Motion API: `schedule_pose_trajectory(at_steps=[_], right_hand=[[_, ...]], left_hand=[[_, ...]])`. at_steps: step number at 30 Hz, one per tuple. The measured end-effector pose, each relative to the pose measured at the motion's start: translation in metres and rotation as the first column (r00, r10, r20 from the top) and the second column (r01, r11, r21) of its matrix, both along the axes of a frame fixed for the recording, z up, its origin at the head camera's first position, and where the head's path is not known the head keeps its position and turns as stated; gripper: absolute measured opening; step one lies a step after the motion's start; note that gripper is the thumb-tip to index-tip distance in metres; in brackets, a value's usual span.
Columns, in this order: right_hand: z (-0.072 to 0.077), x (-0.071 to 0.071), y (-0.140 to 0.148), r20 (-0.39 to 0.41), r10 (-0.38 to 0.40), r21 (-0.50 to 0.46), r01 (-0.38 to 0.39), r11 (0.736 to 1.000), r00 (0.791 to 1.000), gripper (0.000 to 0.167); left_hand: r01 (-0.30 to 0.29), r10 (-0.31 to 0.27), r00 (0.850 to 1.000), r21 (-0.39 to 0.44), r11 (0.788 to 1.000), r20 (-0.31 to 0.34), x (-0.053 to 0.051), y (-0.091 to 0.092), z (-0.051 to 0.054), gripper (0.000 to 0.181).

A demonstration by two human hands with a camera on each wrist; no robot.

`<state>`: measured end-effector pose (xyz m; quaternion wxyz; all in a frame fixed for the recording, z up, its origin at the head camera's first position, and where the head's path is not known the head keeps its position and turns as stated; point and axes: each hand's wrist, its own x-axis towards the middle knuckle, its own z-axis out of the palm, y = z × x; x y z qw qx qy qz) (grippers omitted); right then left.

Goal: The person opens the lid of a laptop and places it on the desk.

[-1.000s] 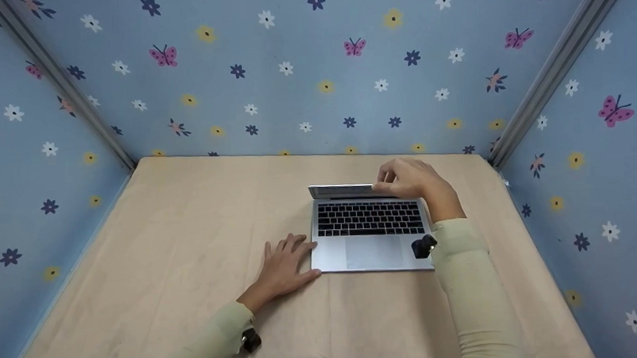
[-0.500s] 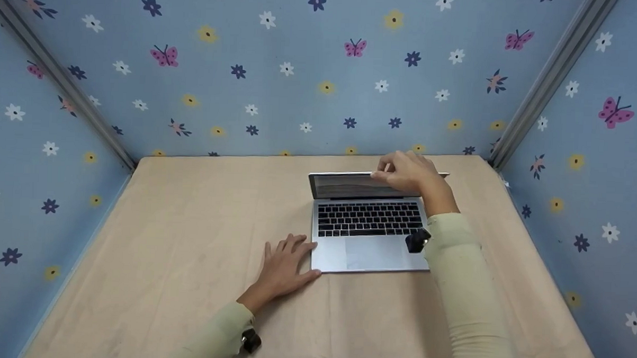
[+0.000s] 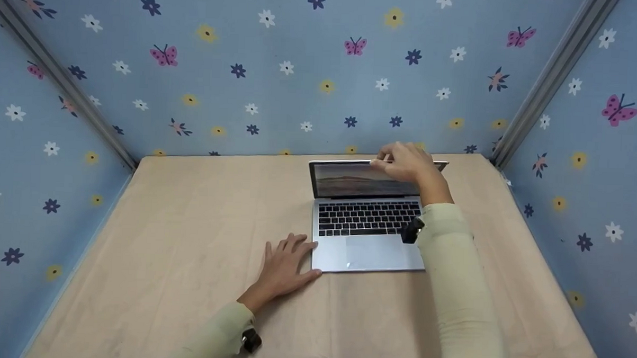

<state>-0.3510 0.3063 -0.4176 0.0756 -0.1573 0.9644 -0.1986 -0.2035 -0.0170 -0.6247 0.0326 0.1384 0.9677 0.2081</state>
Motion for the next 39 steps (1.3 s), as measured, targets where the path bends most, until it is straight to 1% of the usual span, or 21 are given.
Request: schedule_pose_trajectory(at_steps=[6, 9, 11, 16, 19, 21, 23, 24, 27, 29, 30, 31, 33, 34, 35, 39], right_hand=[[0.002, -0.008, -0.002, -0.010, -0.014, -0.020, 0.013, 1.000, 1.000, 0.049], [0.000, -0.011, -0.002, -0.039, -0.032, -0.025, 0.031, 0.999, 0.999, 0.051], [-0.003, -0.013, -0.003, -0.077, -0.043, -0.027, 0.041, 0.999, 0.996, 0.050], [-0.006, -0.014, -0.005, -0.152, -0.076, -0.047, 0.070, 0.996, 0.986, 0.048], [-0.008, -0.014, -0.007, -0.166, -0.117, -0.084, 0.104, 0.991, 0.979, 0.045], [-0.010, -0.012, -0.009, -0.197, -0.148, -0.108, 0.129, 0.986, 0.969, 0.042], [-0.013, -0.011, -0.012, -0.250, -0.185, -0.126, 0.158, 0.979, 0.950, 0.041], [-0.015, -0.010, -0.014, -0.288, -0.204, -0.136, 0.171, 0.976, 0.936, 0.042], [-0.024, -0.008, -0.018, -0.404, -0.270, -0.170, 0.219, 0.961, 0.874, 0.045], [-0.029, -0.008, -0.022, -0.461, -0.307, -0.193, 0.244, 0.950, 0.832, 0.047], [-0.031, -0.008, -0.023, -0.484, -0.322, -0.202, 0.254, 0.946, 0.814, 0.047], [-0.033, -0.008, -0.025, -0.498, -0.334, -0.208, 0.263, 0.942, 0.800, 0.046], [-0.036, -0.008, -0.027, -0.524, -0.345, -0.213, 0.272, 0.938, 0.779, 0.044], [-0.037, -0.007, -0.029, -0.536, -0.345, -0.212, 0.273, 0.938, 0.770, 0.043], [-0.037, -0.007, -0.030, -0.548, -0.344, -0.209, 0.274, 0.939, 0.762, 0.041], [-0.041, -0.006, -0.033, -0.591, -0.324, -0.183, 0.269, 0.946, 0.739, 0.036]], left_hand=[[0.001, -0.001, 1.000, -0.009, 1.000, -0.001, -0.001, -0.001, 0.002, 0.072], [0.002, -0.002, 1.000, 0.008, 1.000, 0.000, 0.000, -0.001, 0.000, 0.072], [0.002, -0.002, 1.000, 0.007, 1.000, -0.001, 0.000, 0.000, 0.000, 0.071], [-0.002, 0.002, 1.000, -0.010, 1.000, 0.007, -0.001, 0.002, 0.001, 0.071], [-0.006, 0.007, 1.000, -0.005, 1.000, 0.008, -0.001, 0.001, 0.001, 0.071], [-0.007, 0.007, 1.000, -0.003, 1.000, 0.012, -0.001, 0.001, 0.001, 0.072], [-0.007, 0.007, 1.000, 0.005, 1.000, 0.012, -0.001, 0.000, 0.001, 0.071], [-0.007, 0.006, 1.000, 0.012, 1.000, 0.008, -0.001, 0.000, 0.001, 0.071], [-0.002, 0.002, 1.000, 0.026, 1.000, -0.003, -0.001, -0.001, -0.001, 0.071], [-0.001, 0.001, 1.000, 0.034, 0.999, -0.004, -0.001, -0.001, -0.002, 0.071], [0.000, 0.000, 1.000, 0.037, 0.999, -0.010, -0.001, -0.001, -0.002, 0.071], [-0.001, 0.001, 1.000, 0.037, 0.999, -0.004, -0.002, -0.001, -0.003, 0.072], [0.000, 0.000, 1.000, 0.035, 0.999, -0.002, -0.002, -0.001, -0.003, 0.072], [-0.001, 0.000, 1.000, 0.040, 0.999, 0.007, -0.002, -0.001, -0.004, 0.072], [0.000, 0.000, 1.000, 0.038, 0.999, 0.001, -0.002, -0.001, -0.004, 0.072], [0.002, -0.002, 1.000, 0.047, 0.999, 0.007, -0.002, -0.001, -0.006, 0.072]])
